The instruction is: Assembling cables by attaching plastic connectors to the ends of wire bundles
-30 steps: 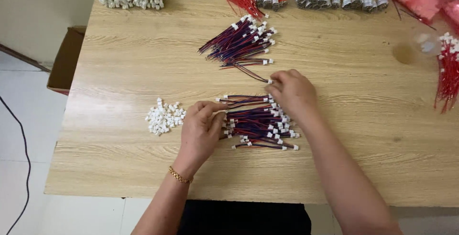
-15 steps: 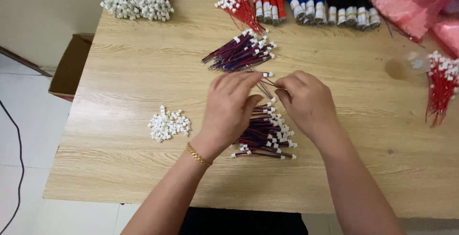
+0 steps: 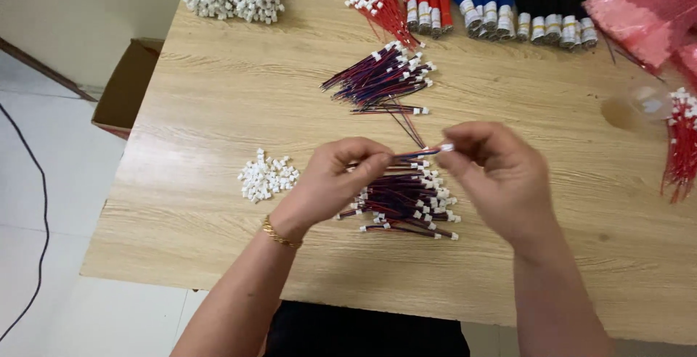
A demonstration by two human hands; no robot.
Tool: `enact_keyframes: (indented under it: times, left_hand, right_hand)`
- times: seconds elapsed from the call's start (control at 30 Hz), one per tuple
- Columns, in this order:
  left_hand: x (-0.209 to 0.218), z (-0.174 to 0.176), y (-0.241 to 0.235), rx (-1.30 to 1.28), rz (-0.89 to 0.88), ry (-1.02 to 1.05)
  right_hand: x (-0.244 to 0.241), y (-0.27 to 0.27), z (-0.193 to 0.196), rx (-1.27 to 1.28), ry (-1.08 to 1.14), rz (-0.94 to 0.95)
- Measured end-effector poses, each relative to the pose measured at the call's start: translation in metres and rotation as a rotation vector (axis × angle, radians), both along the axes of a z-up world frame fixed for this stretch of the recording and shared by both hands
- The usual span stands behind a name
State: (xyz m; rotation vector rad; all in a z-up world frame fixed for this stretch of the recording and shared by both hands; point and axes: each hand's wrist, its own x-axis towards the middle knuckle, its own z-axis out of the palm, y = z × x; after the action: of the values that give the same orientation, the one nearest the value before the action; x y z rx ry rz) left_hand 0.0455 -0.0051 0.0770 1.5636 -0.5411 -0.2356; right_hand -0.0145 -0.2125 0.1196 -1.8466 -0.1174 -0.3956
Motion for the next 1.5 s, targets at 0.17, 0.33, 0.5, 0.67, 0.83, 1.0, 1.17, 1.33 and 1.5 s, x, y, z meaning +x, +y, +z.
enact_keyframes:
  times: [0.17, 0.33, 0.5, 0.67, 0.83, 1.0, 1.17, 1.33, 1.5]
  left_hand:
    - [0.0, -0.005, 0.024, 0.077, 0.082, 0.209]
    - [-0.008, -0.004, 0.022, 0.227, 0.134, -0.035]
    - [-0.022, 0.016, 0.013, 0.263, 0.113, -0.335]
    - [-0.028, 0.006, 0.015, 0.311, 0.164, -0.397]
    - [-0.032, -0.02, 0.014, -0.001, 0.145, 0.105]
    - [-0.037, -0.039, 0.011, -0.275, 0.185, 0.394]
    - [-0.038, -0.037, 0.008, -0.284, 0.188, 0.368]
    - [-0.038, -0.043, 0.004, -0.306, 0.192, 0.346]
    - [-0.041, -0.064, -0.006, -0.356, 0.3, 0.267]
  right_hand:
    - [0.004, -0.017, -0.008, 0.139, 0.191, -0.085]
    - [0.002, -0.001, 0.008, -0.583, -0.141, -0.055]
    - [0.006, 0.028, 0.003, -0.78, -0.084, 0.16]
    - [0.004, 0.033, -0.001, -0.534, 0.269, 0.239]
    - [0.002, 0.028, -0.021, -0.271, 0.393, 0.175]
    - [0.001, 0.029, -0.018, -0.165, 0.44, 0.134]
    - [0.0, 0.032, -0.02, -0.172, 0.419, 0.161]
    - [0.0, 0.033, -0.025, -0.151, 0.411, 0.182]
    - [0.002, 0.033, -0.058, 0.047, 0.354, 0.123]
